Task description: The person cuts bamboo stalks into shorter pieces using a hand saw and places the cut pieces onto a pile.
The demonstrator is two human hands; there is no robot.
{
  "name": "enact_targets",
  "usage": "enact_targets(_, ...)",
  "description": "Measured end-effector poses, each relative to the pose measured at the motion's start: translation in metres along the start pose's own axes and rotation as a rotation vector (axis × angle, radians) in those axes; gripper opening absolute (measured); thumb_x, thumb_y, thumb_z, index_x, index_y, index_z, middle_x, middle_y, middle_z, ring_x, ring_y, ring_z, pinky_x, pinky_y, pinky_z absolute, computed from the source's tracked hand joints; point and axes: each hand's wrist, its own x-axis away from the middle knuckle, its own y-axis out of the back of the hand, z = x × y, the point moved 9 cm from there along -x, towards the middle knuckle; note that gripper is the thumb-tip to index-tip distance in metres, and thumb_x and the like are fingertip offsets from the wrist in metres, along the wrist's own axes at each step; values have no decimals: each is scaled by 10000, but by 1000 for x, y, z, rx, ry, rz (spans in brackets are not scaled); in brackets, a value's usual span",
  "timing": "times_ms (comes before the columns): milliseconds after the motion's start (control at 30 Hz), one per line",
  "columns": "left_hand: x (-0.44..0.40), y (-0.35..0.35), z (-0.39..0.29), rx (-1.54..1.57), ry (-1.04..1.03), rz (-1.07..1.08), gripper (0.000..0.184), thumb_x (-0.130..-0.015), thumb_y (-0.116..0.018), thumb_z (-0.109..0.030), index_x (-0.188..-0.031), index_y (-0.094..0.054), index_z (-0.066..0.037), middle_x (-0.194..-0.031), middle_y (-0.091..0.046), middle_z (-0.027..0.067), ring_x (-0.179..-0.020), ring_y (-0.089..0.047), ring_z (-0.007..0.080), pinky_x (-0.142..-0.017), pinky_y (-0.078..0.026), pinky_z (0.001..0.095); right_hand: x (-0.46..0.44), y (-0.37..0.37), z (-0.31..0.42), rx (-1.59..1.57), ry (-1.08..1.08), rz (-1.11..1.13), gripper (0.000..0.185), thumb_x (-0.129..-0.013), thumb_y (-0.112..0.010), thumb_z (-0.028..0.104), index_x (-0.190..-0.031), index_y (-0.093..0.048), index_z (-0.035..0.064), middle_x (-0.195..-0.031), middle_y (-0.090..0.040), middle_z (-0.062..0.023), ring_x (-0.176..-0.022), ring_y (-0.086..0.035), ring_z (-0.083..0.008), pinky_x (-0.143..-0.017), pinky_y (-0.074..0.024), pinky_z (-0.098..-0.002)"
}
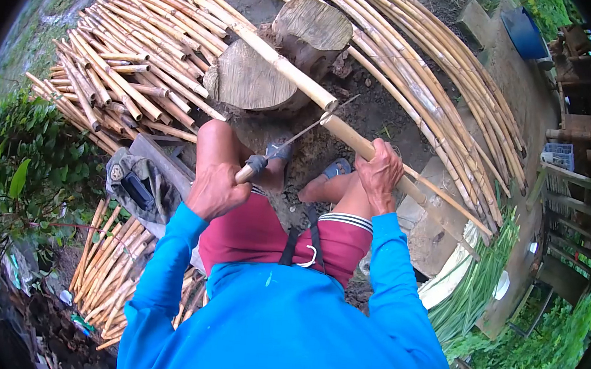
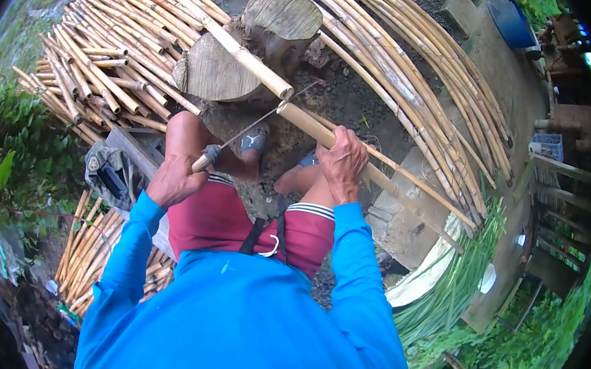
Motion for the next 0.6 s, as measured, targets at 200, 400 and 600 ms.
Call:
enact_targets(200,-50,11,-67,-84,-133,-122,324,-758,-563,-278,-741,-676,25,-750,-634,303,-761,-658,459,-698,-529,532,2,5,18,-77,104,56,222,-756,-720,235,-807,-601,54,-813,-666,-145,-750,-645,-384,-648,-497,-493)
enact_targets(400,-32,15,-56,-110,-365,34,244,-750,-552,-218,-715,-624,12,-713,-647,243,-705,-653,412,-659,-532,453,21,14,15,-88,124,140,285,-683,-754,287,-741,-582,68,-708,-637,-154,-645,-623,-390,-571,-479,-474)
enact_targets(600,5,10,1,163,-107,152,308,-751,-627,-265,-709,-595,39,-622,-565,253,-578,-610,359,-557,-462,450,19,9,3,-105,108,67,258,-662,-740,221,-706,-538,65,-701,-600,-133,-667,-613,-375,-580,-469,-475)
